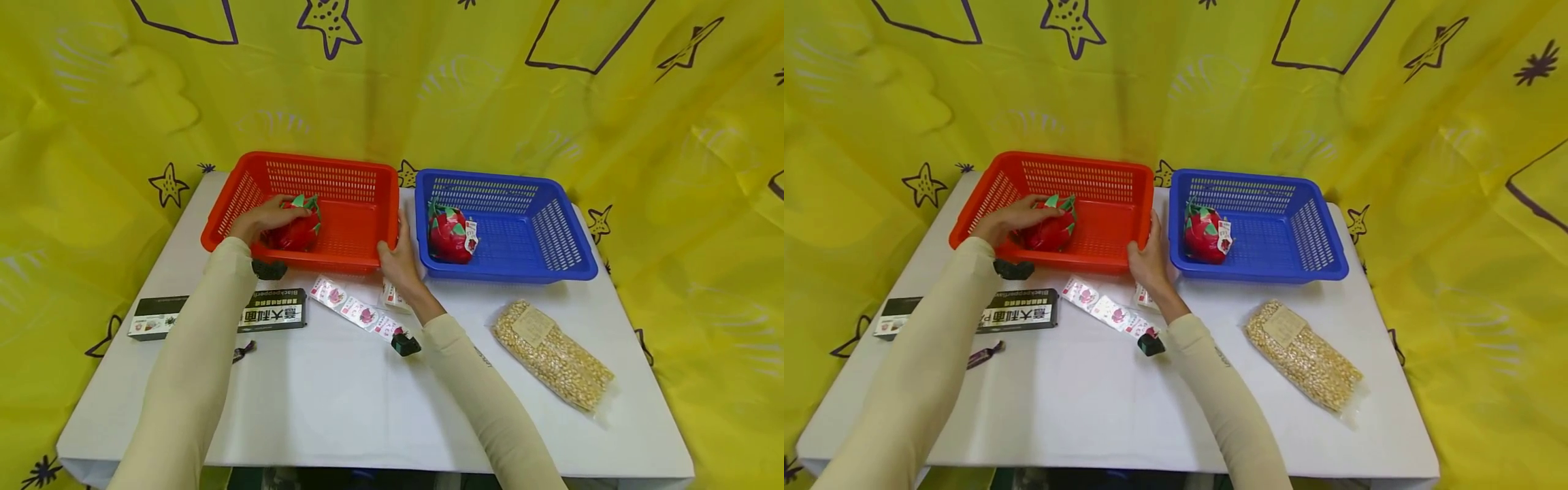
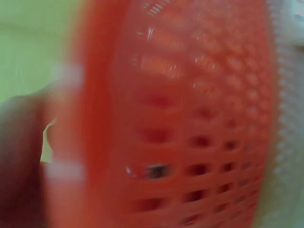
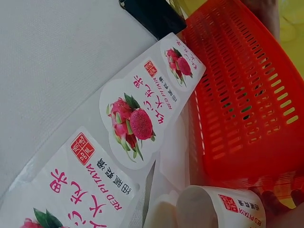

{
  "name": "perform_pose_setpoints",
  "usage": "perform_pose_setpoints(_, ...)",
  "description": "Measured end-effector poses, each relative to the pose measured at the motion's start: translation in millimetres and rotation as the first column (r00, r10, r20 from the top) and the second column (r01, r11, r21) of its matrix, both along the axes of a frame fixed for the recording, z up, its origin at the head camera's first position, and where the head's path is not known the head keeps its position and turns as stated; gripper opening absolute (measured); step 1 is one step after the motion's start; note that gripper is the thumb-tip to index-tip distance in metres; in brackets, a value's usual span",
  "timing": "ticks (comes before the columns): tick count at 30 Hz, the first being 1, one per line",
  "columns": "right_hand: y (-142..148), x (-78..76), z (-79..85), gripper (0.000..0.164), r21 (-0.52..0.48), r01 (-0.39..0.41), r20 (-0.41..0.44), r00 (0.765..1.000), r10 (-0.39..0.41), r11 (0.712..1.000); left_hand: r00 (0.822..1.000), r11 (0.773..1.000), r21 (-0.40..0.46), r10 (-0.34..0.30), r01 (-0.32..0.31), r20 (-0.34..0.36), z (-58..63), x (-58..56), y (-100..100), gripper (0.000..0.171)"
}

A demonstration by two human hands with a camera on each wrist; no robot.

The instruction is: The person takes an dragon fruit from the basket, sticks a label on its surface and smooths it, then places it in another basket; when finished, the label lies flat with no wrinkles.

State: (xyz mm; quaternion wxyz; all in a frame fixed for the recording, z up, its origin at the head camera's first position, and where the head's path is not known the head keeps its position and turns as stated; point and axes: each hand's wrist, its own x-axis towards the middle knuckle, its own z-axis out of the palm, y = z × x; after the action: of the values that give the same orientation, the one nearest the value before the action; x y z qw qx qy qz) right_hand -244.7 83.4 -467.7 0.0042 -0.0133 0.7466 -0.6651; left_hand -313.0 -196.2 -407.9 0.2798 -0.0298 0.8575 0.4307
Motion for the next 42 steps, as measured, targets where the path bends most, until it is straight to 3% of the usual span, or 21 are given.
perform_pose_setpoints(4,0.4,-2.2,1.4,0.084,-0.001,0.004,-0.048,0.999,-0.004,1.0,0.986,0.981,-0.112,-0.154,0.16,0.06,16.8,-13.1,-3.8,0.089)
perform_pose_setpoints(6,0.7,-1.8,2.5,0.084,0.005,0.007,-0.033,0.999,-0.007,1.0,0.975,0.969,-0.138,-0.192,0.206,0.108,22.9,-17.3,-4.5,0.089)
perform_pose_setpoints(11,0.5,0.0,2.3,0.084,0.02,0.013,0.015,1.0,-0.013,1.0,0.955,0.968,-0.098,-0.205,0.23,0.216,23.7,-21.6,-4.1,0.088)
perform_pose_setpoints(15,-0.8,1.7,0.4,0.083,0.03,0.015,0.0,1.0,-0.015,0.999,0.95,0.97,-0.075,-0.211,0.233,0.229,14.3,-23.0,-5.2,0.084)
perform_pose_setpoints(21,-0.8,3.4,2.0,0.084,0.033,0.017,-0.003,1.0,-0.017,0.999,0.973,0.983,-0.066,-0.156,0.169,0.169,8.1,-21.6,-5.3,0.079)
perform_pose_setpoints(26,-1.2,3.5,1.8,0.085,0.008,0.006,-0.026,1.0,-0.006,1.0,0.981,0.988,-0.058,-0.134,0.144,0.141,9.4,-21.1,-1.6,0.079)
perform_pose_setpoints(33,-1.0,2.8,1.7,0.086,0.007,0.012,0.022,1.0,-0.012,1.0,0.995,0.996,-0.035,-0.086,0.088,0.046,27.3,-17.9,7.8,0.082)
perform_pose_setpoints(38,-2.1,0.7,1.7,0.087,0.029,0.024,0.022,0.999,-0.025,0.999,0.998,0.999,0.04,-0.02,0.022,-0.059,48.7,0.7,16.2,0.082)
perform_pose_setpoints(42,-1.9,0.0,1.0,0.088,0.053,0.025,0.022,0.999,-0.026,0.998,0.989,0.994,0.109,0.001,0.015,-0.147,59.9,27.2,24.3,0.078)
